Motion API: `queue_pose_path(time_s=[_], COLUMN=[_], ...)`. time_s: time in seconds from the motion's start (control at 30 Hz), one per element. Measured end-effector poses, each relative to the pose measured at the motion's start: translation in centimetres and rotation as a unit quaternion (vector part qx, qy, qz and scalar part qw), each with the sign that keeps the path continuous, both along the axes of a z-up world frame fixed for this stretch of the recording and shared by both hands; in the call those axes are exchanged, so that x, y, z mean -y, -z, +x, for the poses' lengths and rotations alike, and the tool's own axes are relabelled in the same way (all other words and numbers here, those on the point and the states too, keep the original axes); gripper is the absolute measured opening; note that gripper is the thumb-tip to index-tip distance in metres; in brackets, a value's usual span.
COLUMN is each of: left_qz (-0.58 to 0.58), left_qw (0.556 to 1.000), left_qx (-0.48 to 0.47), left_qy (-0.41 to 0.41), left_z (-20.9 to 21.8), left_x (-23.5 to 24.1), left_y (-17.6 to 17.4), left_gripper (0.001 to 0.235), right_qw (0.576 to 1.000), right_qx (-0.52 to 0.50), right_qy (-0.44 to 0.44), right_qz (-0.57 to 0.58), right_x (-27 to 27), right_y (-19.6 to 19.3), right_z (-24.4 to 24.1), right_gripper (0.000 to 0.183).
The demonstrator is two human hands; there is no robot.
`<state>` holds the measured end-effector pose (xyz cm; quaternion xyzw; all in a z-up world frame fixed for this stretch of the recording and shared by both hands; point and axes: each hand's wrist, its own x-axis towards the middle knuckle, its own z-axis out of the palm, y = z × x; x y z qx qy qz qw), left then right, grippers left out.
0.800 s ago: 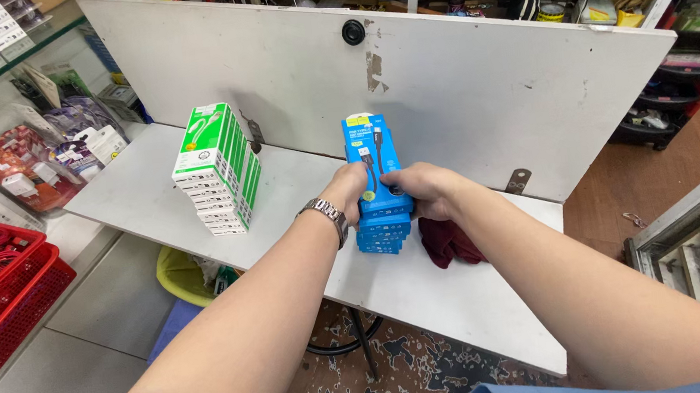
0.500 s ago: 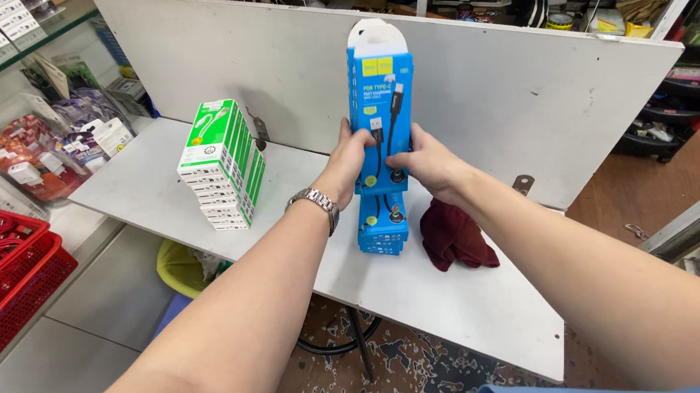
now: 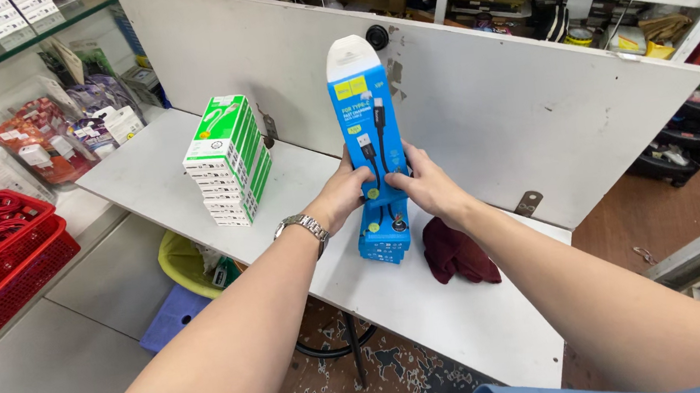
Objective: The person picks up boxes of electronic accessories from a counter, wipes them with a cloth, and places them on a glass shelf. They repeat this process for multiple items, including blue and green boxes, and also handle a white wireless earbud case.
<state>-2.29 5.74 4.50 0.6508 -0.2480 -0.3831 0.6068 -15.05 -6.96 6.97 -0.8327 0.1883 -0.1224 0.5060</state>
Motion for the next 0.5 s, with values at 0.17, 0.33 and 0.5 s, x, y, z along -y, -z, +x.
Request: queue_pose_path(time_s=[0.17, 0.33, 0.5], left_qz=[0.030, 0.067, 0.188], left_qw=[0.997, 0.974, 0.884], left_qx=[0.065, 0.146, 0.221], left_qy=[-0.035, -0.157, -0.366], left_z=[1.0, 1.1, 0.6], left_x=[-1.8, -4.4, -7.4], left_y=[-2.6, -4.6, -7.1], left_gripper=[0.058, 0.053, 0.058], right_qw=[0.997, 0.983, 0.971], right_qx=[-0.022, -0.032, -0.062], right_qy=[0.001, -0.037, -0.068], right_qz=[0.075, 0.177, 0.221], right_x=[-0.1, -2.1, -7.0], right_y=[-1.8, -3.6, -5.9], right_z=[2.6, 6.0, 9.8], right_gripper=[0.051, 0.047, 0.046])
